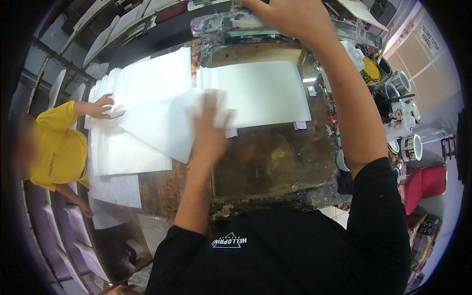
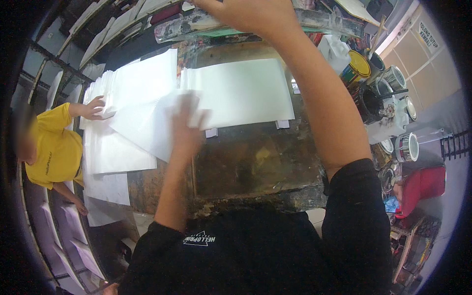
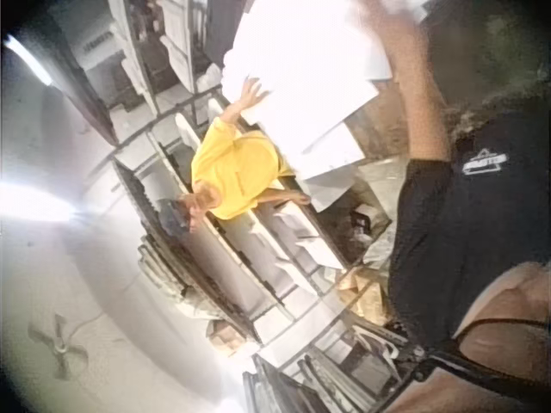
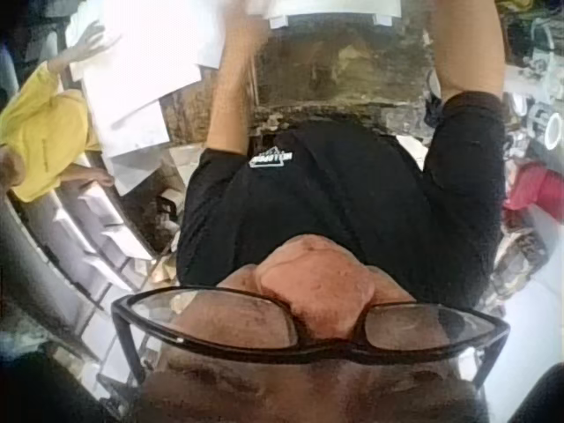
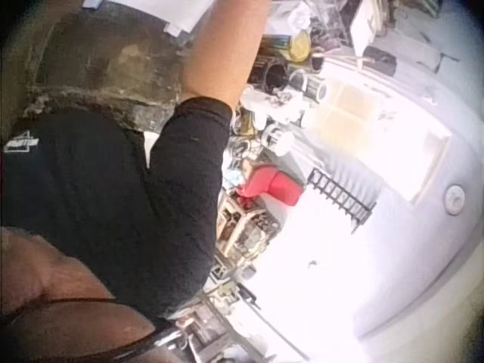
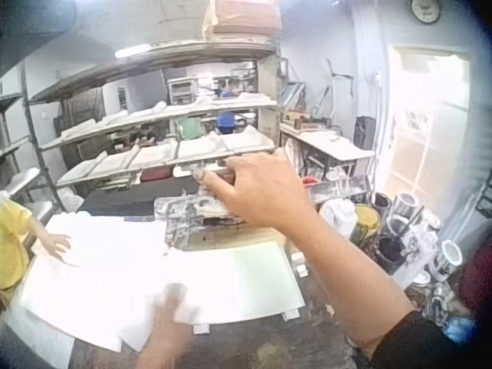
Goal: The person performs screen printing by placing white sheets under a screen frame, applying ink with a squeegee, and lifting the frame to reveal printed sheets. The process is repeated multiple times with consistent alignment and pressure.
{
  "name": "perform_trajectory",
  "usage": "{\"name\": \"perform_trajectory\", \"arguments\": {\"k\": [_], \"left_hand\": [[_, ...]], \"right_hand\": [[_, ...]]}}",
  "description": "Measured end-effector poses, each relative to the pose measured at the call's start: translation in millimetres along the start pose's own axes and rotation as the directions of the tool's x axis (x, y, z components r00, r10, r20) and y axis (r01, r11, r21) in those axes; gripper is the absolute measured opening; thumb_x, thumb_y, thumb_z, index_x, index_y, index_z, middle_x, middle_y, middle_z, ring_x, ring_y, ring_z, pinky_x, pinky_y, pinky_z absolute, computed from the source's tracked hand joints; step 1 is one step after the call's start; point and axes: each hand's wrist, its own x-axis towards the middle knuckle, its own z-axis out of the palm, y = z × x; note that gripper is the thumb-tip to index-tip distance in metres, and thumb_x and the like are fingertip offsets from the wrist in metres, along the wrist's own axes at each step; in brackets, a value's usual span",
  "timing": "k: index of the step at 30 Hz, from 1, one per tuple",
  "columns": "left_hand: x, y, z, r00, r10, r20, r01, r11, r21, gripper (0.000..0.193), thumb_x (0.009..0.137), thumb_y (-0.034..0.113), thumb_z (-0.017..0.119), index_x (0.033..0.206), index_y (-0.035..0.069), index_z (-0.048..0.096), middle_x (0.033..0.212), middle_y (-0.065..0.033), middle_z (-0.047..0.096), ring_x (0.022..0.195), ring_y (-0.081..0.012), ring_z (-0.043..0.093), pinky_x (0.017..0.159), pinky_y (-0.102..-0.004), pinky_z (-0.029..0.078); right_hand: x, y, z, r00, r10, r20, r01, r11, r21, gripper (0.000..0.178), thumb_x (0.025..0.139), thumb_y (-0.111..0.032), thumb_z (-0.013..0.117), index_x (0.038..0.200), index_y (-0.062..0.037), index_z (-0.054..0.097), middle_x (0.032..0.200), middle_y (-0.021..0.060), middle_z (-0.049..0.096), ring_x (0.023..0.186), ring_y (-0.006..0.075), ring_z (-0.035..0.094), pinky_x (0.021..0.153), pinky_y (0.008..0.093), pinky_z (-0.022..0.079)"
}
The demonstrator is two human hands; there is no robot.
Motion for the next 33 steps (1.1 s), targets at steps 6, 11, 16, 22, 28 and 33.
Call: {"name": "perform_trajectory", "arguments": {"k": [6, 11, 16, 22, 28, 33], "left_hand": [[24.5, 72.1, 108.5, 0.952, 0.014, 0.305, -0.039, 0.996, 0.077, 0.051, 0.11, 0.042, 0.044, 0.154, 0.019, 0.053, 0.166, -0.0121, 0.041, 0.155, -0.0402, 0.031, 0.125, -0.0672, 0.012], [25.3, 81.4, 115.6, 0.956, 0.076, 0.283, -0.092, 0.995, 0.046, 0.05, 0.11, 0.04, 0.045, 0.153, 0.019, 0.054, 0.166, -0.0102, 0.041, 0.156, -0.041, 0.03, 0.125, -0.0676, 0.012], [23.9, 83.0, 118.5, 0.961, 0.127, 0.247, -0.128, 0.992, -0.013, 0.049, 0.11, 0.039, 0.044, 0.153, 0.017, 0.054, 0.165, -0.0118, 0.042, 0.153, -0.0433, 0.033, 0.124, -0.0685, 0.013], [24.6, 84.7, 114.9, 0.957, 0.161, 0.242, -0.166, 0.986, -0.001, 0.05, 0.11, 0.039, 0.043, 0.153, 0.016, 0.053, 0.164, -0.0142, 0.043, 0.153, -0.0429, 0.033, 0.124, -0.0683, 0.012], [16.0, 73.9, 123.9, 0.968, 0.119, 0.219, -0.128, 0.991, 0.03, 0.051, 0.11, 0.042, 0.042, 0.155, 0.019, 0.051, 0.165, -0.0127, 0.041, 0.154, -0.0422, 0.033, 0.124, -0.0689, 0.015], [21.7, 80.5, 127.8, 0.956, 0.141, 0.258, -0.16, 0.986, 0.053, 0.054, 0.11, 0.046, 0.038, 0.157, 0.02, 0.048, 0.167, -0.0118, 0.039, 0.155, -0.0401, 0.03, 0.125, -0.0676, 0.012]], "right_hand": [[13.9, 2.1, 8.3, 0.999, -0.048, -0.011, 0.048, 0.997, -0.055, 0.079, 0.1, -0.068, 0.043, 0.088, 0.0011, 0.079, 0.084, 0.0223, 0.075, 0.087, 0.0395, 0.073, 0.084, 0.0496, 0.055], [23.6, 3.5, -14.1, 0.984, 0.022, 0.176, -0.012, 0.998, -0.061, 0.082, 0.101, -0.07, 0.04, 0.082, -0.0001, 0.079, 0.083, 0.0231, 0.074, 0.084, 0.0384, 0.073, 0.08, 0.0502, 0.056], [31.8, 3.7, -9.6, 0.996, 0.062, 0.061, -0.052, 0.986, -0.158, 0.088, 0.101, -0.074, 0.036, 0.075, 0.0002, 0.074, 0.08, 0.0214, 0.074, 0.082, 0.0377, 0.072, 0.08, 0.0498, 0.056], [25.9, 1.5, -18.1, 0.99, 0.017, 0.139, -0.003, 0.994, -0.105, 0.086, 0.101, -0.073, 0.037, 0.079, 0.001, 0.075, 0.088, 0.0235, 0.075, 0.088, 0.0382, 0.072, 0.083, 0.0496, 0.055], [20.8, 0.6, 17.5, 0.998, -0.017, -0.063, 0.012, 0.997, -0.075, 0.075, 0.099, -0.066, 0.046, 0.084, 0.0012, 0.076, 0.088, 0.024, 0.075, 0.091, 0.0404, 0.072, 0.086, 0.0479, 0.055], [3.6, -18.9, -7.0, 0.992, 0.118, 0.03, -0.115, 0.988, -0.103, 0.072, 0.098, -0.066, 0.051, 0.086, 0.0009, 0.074, 0.086, 0.025, 0.073, 0.087, 0.0416, 0.072, 0.08, 0.0494, 0.054]]}}
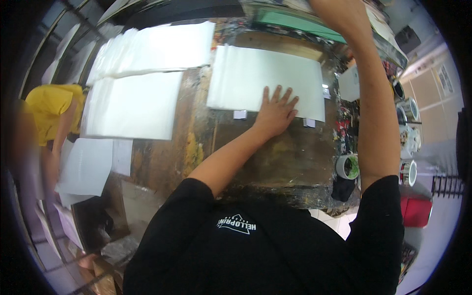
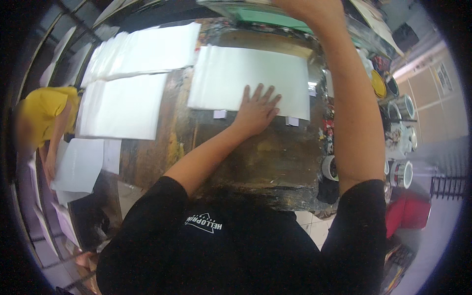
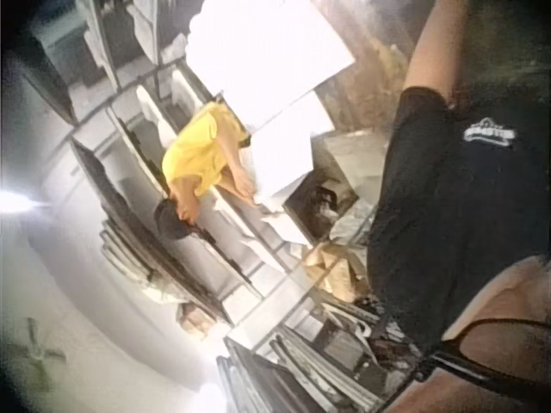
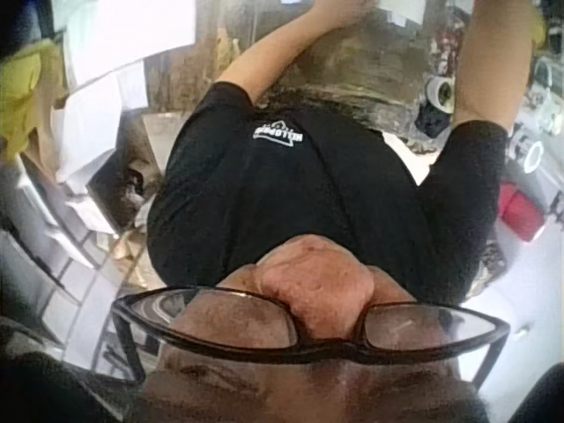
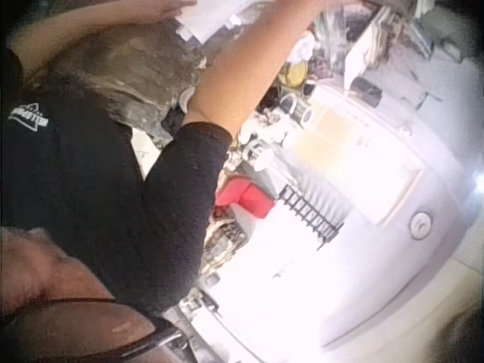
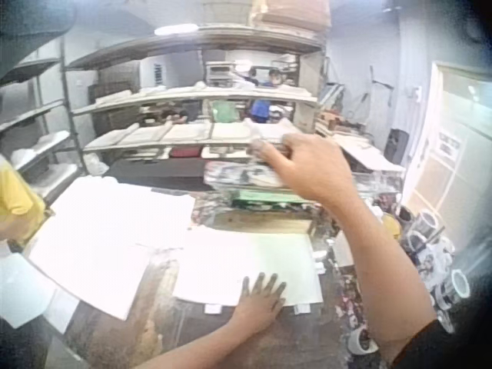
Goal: The person performs screen printing by placing white sheets under a screen frame, applying ink with a squeegee, and lifting the frame to reveal printed sheets. The process is repeated multiple times with consistent alignment and pressure.
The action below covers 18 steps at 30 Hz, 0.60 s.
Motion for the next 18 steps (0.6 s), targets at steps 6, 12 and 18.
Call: {"name": "perform_trajectory", "arguments": {"k": [6, 12, 18], "left_hand": [[-4.8, 0.4, -1.1, 0.993, -0.074, -0.092, 0.063, 0.991, -0.117, 0.059, 0.11, 0.051, 0.037, 0.16, 0.019, 0.044, 0.168, -0.0179, 0.033, 0.157, -0.0415, 0.027, 0.125, -0.0678, 0.011], [-19.5, -1.4, -18.5, 0.989, -0.146, 0.024, 0.145, 0.989, 0.036, 0.066, 0.109, 0.057, 0.035, 0.162, 0.018, 0.039, 0.17, -0.0215, 0.027, 0.158, -0.0444, 0.021, 0.124, -0.0692, 0.009], [-31.1, -0.3, -6.3, 0.989, -0.145, -0.021, 0.146, 0.988, 0.057, 0.074, 0.106, 0.061, 0.04, 0.164, 0.016, 0.034, 0.17, -0.0235, 0.026, 0.158, -0.0446, 0.02, 0.124, -0.0686, 0.009]], "right_hand": [[-1.4, 2.4, 7.5, 0.996, -0.005, -0.084, 0.006, 1.0, 0.01, 0.064, 0.096, -0.061, 0.058, 0.102, 0.0018, 0.067, 0.087, 0.0254, 0.073, 0.088, 0.0446, 0.071, 0.08, 0.0537, 0.053], [-15.5, -3.3, 7.1, 0.994, 0.003, -0.109, 0.0, 0.999, 0.033, 0.064, 0.094, -0.059, 0.061, 0.107, 0.0031, 0.066, 0.089, 0.0256, 0.074, 0.091, 0.0449, 0.072, 0.084, 0.0518, 0.055], [-15.5, 1.9, 9.9, 0.99, -0.061, -0.131, 0.07, 0.995, 0.065, 0.062, 0.094, -0.058, 0.064, 0.104, 0.0037, 0.068, 0.086, 0.0249, 0.074, 0.085, 0.0438, 0.072, 0.079, 0.052, 0.055]]}}
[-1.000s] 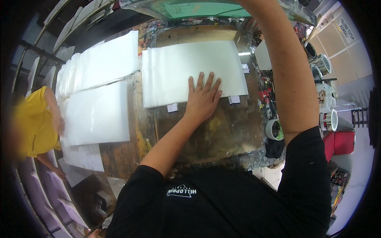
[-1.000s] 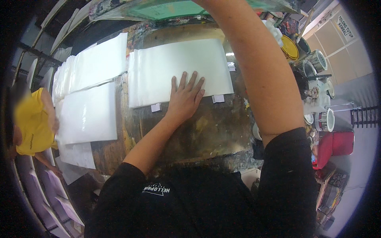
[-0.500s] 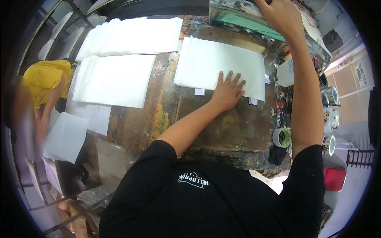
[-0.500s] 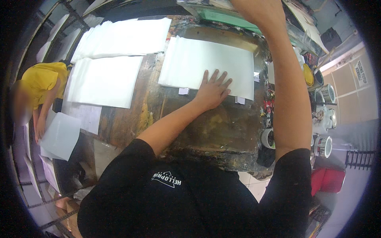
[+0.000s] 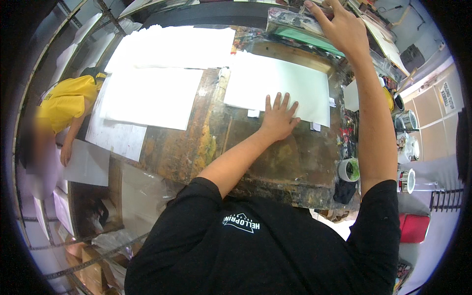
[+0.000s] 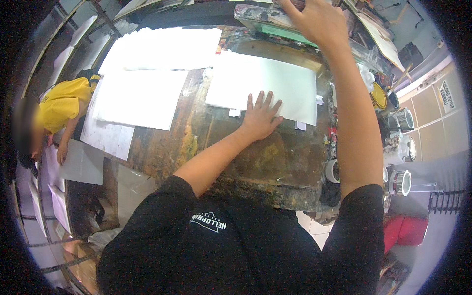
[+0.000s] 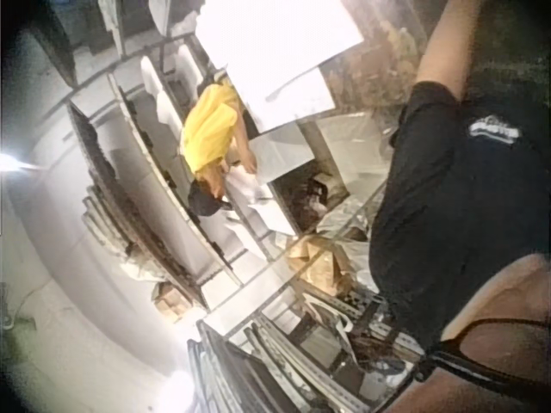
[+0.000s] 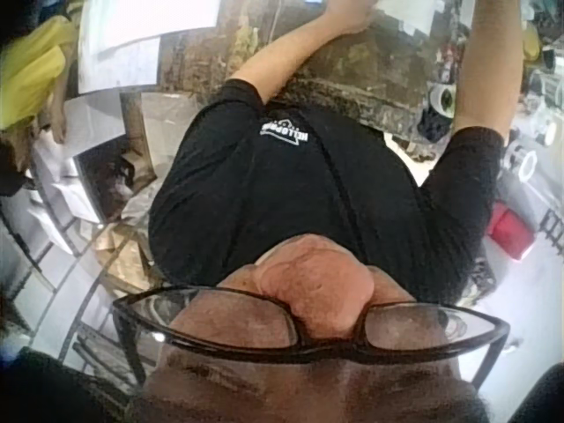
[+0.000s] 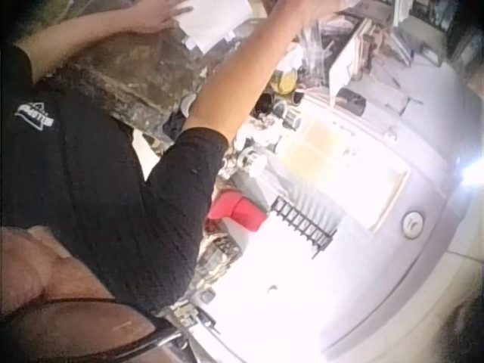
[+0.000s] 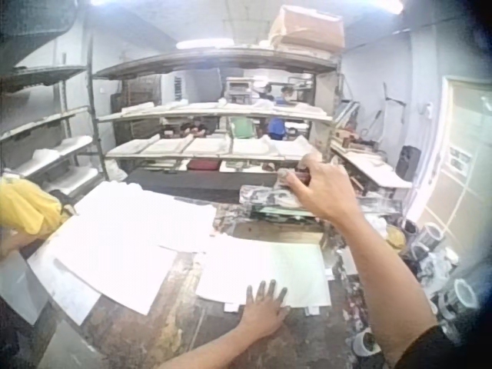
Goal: The person performs screen printing by placing white sheets under a screen frame, applying ink with a squeegee, and lifting the frame to reveal printed sheets. The process is repeated multiple times with consistent alignment and pressure.
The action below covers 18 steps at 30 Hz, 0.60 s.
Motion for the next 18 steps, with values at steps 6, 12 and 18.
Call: {"name": "perform_trajectory", "arguments": {"k": [6, 12, 18], "left_hand": [[27.4, -16.8, -140.4, 0.911, -0.412, 0.028, 0.267, 0.536, -0.801, 0.12, 0.083, 0.061, 0.082, 0.166, 0.0, 0.019, 0.136, -0.0226, 0.064, 0.119, -0.0353, 0.065, 0.101, -0.047, 0.054], [-1.4, -45.4, -144.3, 0.959, -0.285, 0.003, 0.144, 0.475, -0.868, 0.118, 0.064, 0.05, 0.099, 0.154, -0.004, 0.045, 0.133, -0.0267, 0.065, 0.119, -0.0394, 0.066, 0.105, -0.0418, 0.051], [-63.6, -55.0, -70.4, 0.927, -0.355, -0.12, 0.323, 0.92, -0.223, 0.124, 0.049, 0.077, 0.089, 0.144, 0.002, 0.061, 0.106, -0.0071, 0.053, 0.108, -0.0268, 0.047, 0.1, -0.0447, 0.035]], "right_hand": [[-22.8, 21.6, 22.7, 0.986, -0.133, -0.1, 0.127, 0.99, -0.059, 0.067, 0.096, -0.067, 0.057, 0.112, -0.0028, 0.068, 0.086, 0.0193, 0.073, 0.083, 0.0389, 0.071, 0.08, 0.0535, 0.049], [-133.2, 39.5, 53.9, 0.909, -0.176, 0.377, 0.216, 0.974, -0.066, 0.051, 0.084, -0.028, 0.07, 0.13, -0.0055, 0.06, 0.103, 0.0156, 0.071, 0.108, 0.0355, 0.065, 0.09, 0.0564, 0.044], [-226.6, 23.1, 72.1, 0.802, -0.061, 0.595, 0.042, 0.998, 0.046, 0.027, 0.082, -0.016, 0.073, 0.109, -0.0126, 0.067, 0.099, 0.0076, 0.071, 0.104, 0.0303, 0.065, 0.093, 0.0526, 0.041]]}}
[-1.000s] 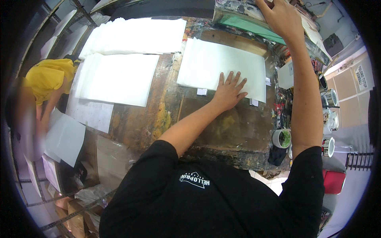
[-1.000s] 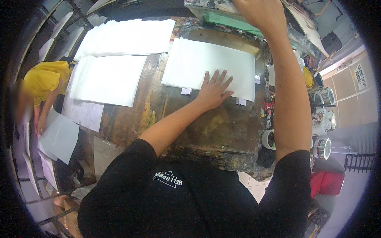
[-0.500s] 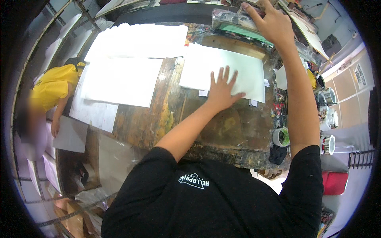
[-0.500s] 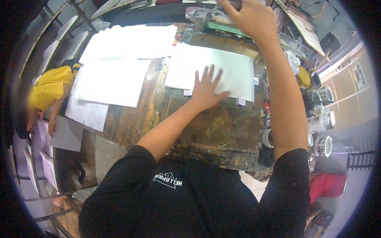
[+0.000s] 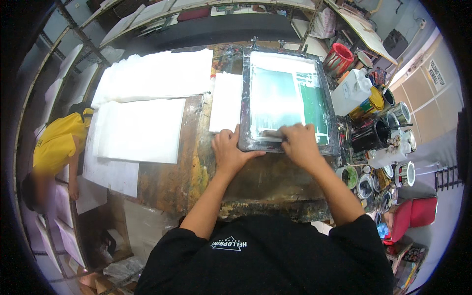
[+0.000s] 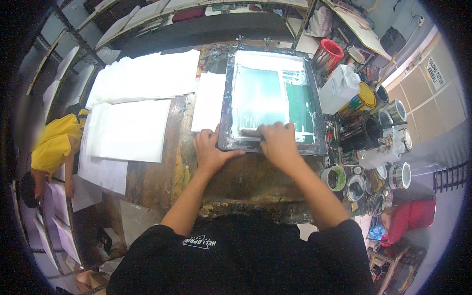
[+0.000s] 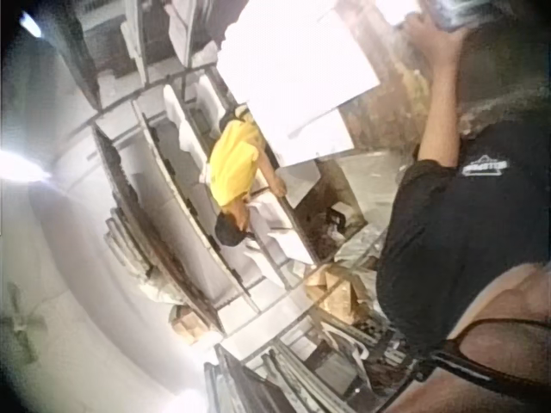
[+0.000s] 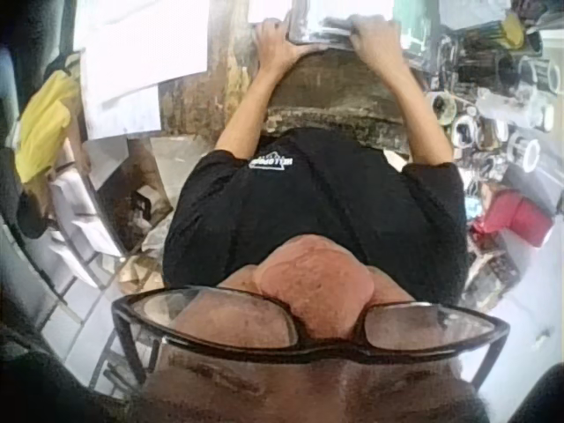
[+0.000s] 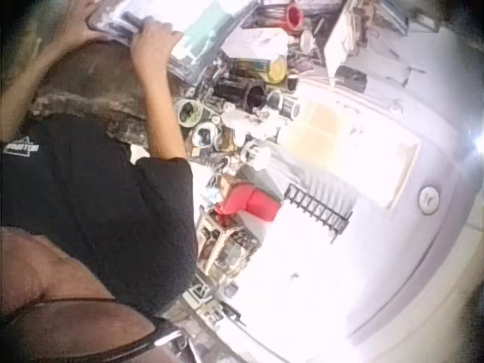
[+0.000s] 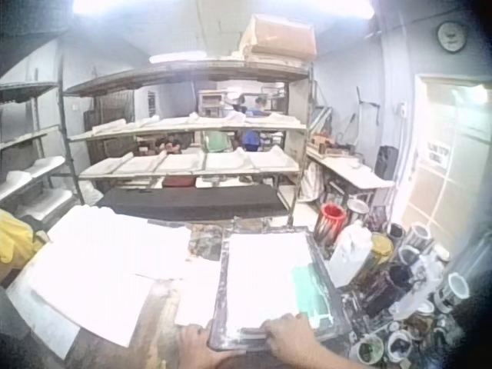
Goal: The person performs screen printing by placing white sheets under a screen frame, applying ink with a squeegee, and lifting the frame to reveal printed sheets. The process is repeated multiple times with consistent alignment and pressure.
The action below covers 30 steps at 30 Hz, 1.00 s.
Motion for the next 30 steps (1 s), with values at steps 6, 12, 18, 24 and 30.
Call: {"name": "perform_trajectory", "arguments": {"k": [6, 12, 18, 24, 30], "left_hand": [[-3.7, -4.8, 5.3, 1.0, 0.022, 0.017, -0.022, 1.0, 0.005, 0.118, 0.052, 0.073, 0.089, 0.142, 0.002, 0.062, 0.108, -0.0086, 0.055, 0.107, -0.0277, 0.05, 0.098, -0.0445, 0.034], [-0.6, -10.2, 8.3, 0.991, 0.117, -0.066, -0.119, 0.993, -0.027, 0.12, 0.052, 0.074, 0.089, 0.144, 0.001, 0.061, 0.104, -0.0093, 0.056, 0.104, -0.0288, 0.051, 0.095, -0.0441, 0.037], [3.1, -6.4, 0.5, 0.981, 0.135, -0.136, -0.144, 0.988, -0.063, 0.122, 0.055, 0.075, 0.087, 0.147, 0.0, 0.058, 0.093, -0.0079, 0.06, 0.091, -0.0266, 0.054, 0.088, -0.0427, 0.038], [-3.4, -3.6, -1.3, 0.99, 0.114, -0.082, -0.122, 0.988, -0.097, 0.122, 0.059, 0.072, 0.086, 0.15, -0.002, 0.053, 0.08, -0.0073, 0.059, 0.075, -0.0248, 0.051, 0.082, -0.0391, 0.039], [-3.8, -7.3, 6.4, 0.979, 0.141, -0.148, -0.159, 0.98, -0.117, 0.118, 0.061, 0.067, 0.089, 0.15, -0.003, 0.053, 0.08, -0.0087, 0.06, 0.075, -0.0262, 0.052, 0.081, -0.0399, 0.04]], "right_hand": [[22.7, 4.8, 33.0, 0.996, 0.01, -0.084, -0.016, 0.998, -0.067, 0.031, 0.084, -0.019, 0.075, 0.112, -0.014, 0.063, 0.101, 0.006, 0.068, 0.103, 0.0287, 0.065, 0.095, 0.0549, 0.04], [164.1, 76.5, 38.7, 0.996, 0.071, -0.062, -0.079, 0.989, -0.127, 0.03, 0.089, -0.022, 0.069, 0.118, -0.0155, 0.065, 0.108, 0.0075, 0.071, 0.108, 0.0297, 0.068, 0.094, 0.0607, 0.043], [271.7, 138.1, 19.9, 0.991, 0.059, 0.121, -0.057, 0.998, -0.018, 0.046, 0.091, -0.026, 0.065, 0.137, -0.0173, 0.063, 0.128, 0.0128, 0.072, 0.123, 0.0345, 0.065, 0.102, 0.0686, 0.04], [233.0, 117.7, 46.1, 0.991, 0.053, -0.121, -0.074, 0.982, -0.173, 0.025, 0.091, -0.026, 0.068, 0.113, -0.0157, 0.066, 0.103, 0.0104, 0.071, 0.104, 0.0315, 0.07, 0.089, 0.059, 0.046], [93.1, 38.1, 16.6, 0.998, -0.004, -0.07, -0.007, 0.989, -0.148, 0.029, 0.087, -0.026, 0.071, 0.11, -0.0097, 0.062, 0.096, 0.0113, 0.069, 0.092, 0.0335, 0.069, 0.081, 0.052, 0.05]]}}
